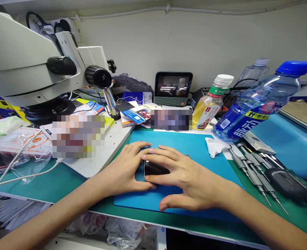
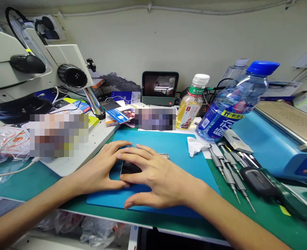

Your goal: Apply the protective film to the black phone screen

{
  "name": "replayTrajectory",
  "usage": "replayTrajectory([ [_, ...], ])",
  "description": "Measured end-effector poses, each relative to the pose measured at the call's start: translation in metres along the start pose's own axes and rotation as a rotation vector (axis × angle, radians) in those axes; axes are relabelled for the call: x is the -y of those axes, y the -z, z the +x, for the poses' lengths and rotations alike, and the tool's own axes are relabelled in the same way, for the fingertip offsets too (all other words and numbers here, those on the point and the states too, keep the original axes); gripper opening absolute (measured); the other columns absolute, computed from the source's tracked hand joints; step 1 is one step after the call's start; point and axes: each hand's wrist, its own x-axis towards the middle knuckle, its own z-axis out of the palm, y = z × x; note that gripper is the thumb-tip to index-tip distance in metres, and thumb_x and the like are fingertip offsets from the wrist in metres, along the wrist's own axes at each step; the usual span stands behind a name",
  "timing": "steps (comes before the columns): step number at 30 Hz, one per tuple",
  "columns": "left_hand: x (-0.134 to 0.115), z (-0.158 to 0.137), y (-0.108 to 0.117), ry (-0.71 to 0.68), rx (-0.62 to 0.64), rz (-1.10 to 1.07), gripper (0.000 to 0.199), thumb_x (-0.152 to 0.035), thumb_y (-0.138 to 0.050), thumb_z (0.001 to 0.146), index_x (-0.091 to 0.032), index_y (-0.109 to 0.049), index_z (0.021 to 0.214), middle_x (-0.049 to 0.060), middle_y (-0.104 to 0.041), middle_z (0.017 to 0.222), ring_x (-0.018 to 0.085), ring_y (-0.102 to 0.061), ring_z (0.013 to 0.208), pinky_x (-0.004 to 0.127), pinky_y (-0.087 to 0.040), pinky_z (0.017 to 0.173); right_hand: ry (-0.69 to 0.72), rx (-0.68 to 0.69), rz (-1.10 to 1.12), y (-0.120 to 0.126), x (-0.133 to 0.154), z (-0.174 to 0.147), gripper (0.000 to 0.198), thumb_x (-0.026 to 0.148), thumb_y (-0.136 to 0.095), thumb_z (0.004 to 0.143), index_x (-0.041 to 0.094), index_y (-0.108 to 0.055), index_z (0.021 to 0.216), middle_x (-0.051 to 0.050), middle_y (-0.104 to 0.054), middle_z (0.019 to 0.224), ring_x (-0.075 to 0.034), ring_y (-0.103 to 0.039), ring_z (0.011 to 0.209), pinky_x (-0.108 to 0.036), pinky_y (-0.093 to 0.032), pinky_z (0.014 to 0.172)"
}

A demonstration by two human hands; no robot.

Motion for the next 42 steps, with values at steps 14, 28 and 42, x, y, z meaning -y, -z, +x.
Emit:
replayTrajectory([
  [14,-0.001,-0.001,0.000,0.034,0.001,-0.003,0.083,-0.056,-0.079,0.089,-0.024,-0.041,0.155,0.015,-0.045,0.161,0.036,-0.039,0.152,0.056,-0.037,0.125,0.034,-0.076,-0.016,0.006,-0.007,-0.005,0.033,0.051,-0.076,0.093,0.027,-0.083,0.114,-0.008,-0.060,0.156,-0.028,-0.041,0.154,-0.045,-0.036,0.127],
  [28,-0.002,0.001,0.001,0.063,0.000,-0.054,0.065,-0.058,-0.078,0.089,-0.024,-0.054,0.139,0.014,-0.053,0.154,0.037,-0.048,0.145,0.057,-0.042,0.119,-0.074,-0.088,0.168,0.019,-0.013,-0.010,0.023,0.045,-0.074,0.096,0.026,-0.086,0.100,-0.008,-0.070,0.144,-0.028,-0.055,0.143,-0.045,-0.046,0.118],
  [42,0.002,-0.004,-0.007,0.112,-0.025,0.013,0.065,-0.060,-0.078,0.088,-0.024,-0.051,0.136,0.015,-0.048,0.156,0.040,-0.045,0.147,0.063,-0.043,0.117,-0.060,-0.110,0.201,0.011,-0.013,-0.010,0.034,0.041,-0.055,0.107,0.022,-0.082,0.114,-0.011,-0.068,0.146,-0.025,-0.054,0.142,-0.045,-0.043,0.120],
])
